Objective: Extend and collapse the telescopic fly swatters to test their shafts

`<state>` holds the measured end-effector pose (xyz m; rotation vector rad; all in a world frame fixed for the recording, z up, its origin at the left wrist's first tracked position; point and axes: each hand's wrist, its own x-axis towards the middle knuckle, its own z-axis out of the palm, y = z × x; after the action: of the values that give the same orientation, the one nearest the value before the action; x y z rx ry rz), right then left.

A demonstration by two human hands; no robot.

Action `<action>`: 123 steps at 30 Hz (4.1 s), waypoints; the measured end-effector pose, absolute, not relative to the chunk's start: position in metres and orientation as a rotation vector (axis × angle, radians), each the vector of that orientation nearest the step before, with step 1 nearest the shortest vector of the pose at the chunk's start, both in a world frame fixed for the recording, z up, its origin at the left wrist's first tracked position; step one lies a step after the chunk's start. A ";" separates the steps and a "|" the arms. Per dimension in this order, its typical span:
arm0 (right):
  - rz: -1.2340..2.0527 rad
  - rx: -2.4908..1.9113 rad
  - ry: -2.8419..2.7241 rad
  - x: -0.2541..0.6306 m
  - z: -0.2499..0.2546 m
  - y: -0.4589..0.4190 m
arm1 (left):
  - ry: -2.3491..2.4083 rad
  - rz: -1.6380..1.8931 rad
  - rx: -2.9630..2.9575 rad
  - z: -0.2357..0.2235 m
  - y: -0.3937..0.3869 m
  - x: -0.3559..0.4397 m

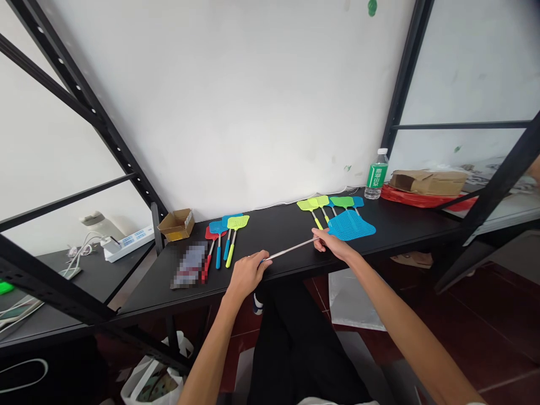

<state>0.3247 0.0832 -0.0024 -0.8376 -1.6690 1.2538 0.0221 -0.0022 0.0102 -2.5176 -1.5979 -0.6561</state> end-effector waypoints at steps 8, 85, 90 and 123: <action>1.279 -0.799 -1.652 0.325 -0.004 0.086 | -1.624 -0.678 -2.466 0.006 0.001 0.019; 1.266 -0.776 -1.525 0.327 -0.009 0.087 | -1.600 -0.731 -2.559 0.010 -0.002 0.020; 1.274 -0.786 -1.545 0.327 -0.008 0.087 | -1.579 -0.754 -2.565 0.007 0.001 0.018; 1.279 -0.789 -1.493 0.328 -0.010 0.089 | -1.636 -0.700 -2.515 0.011 -0.003 0.022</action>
<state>0.3284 0.0889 -0.0100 -0.7895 -1.4933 1.2787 0.0220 -0.0034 0.0105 -2.5149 -1.6358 -0.7001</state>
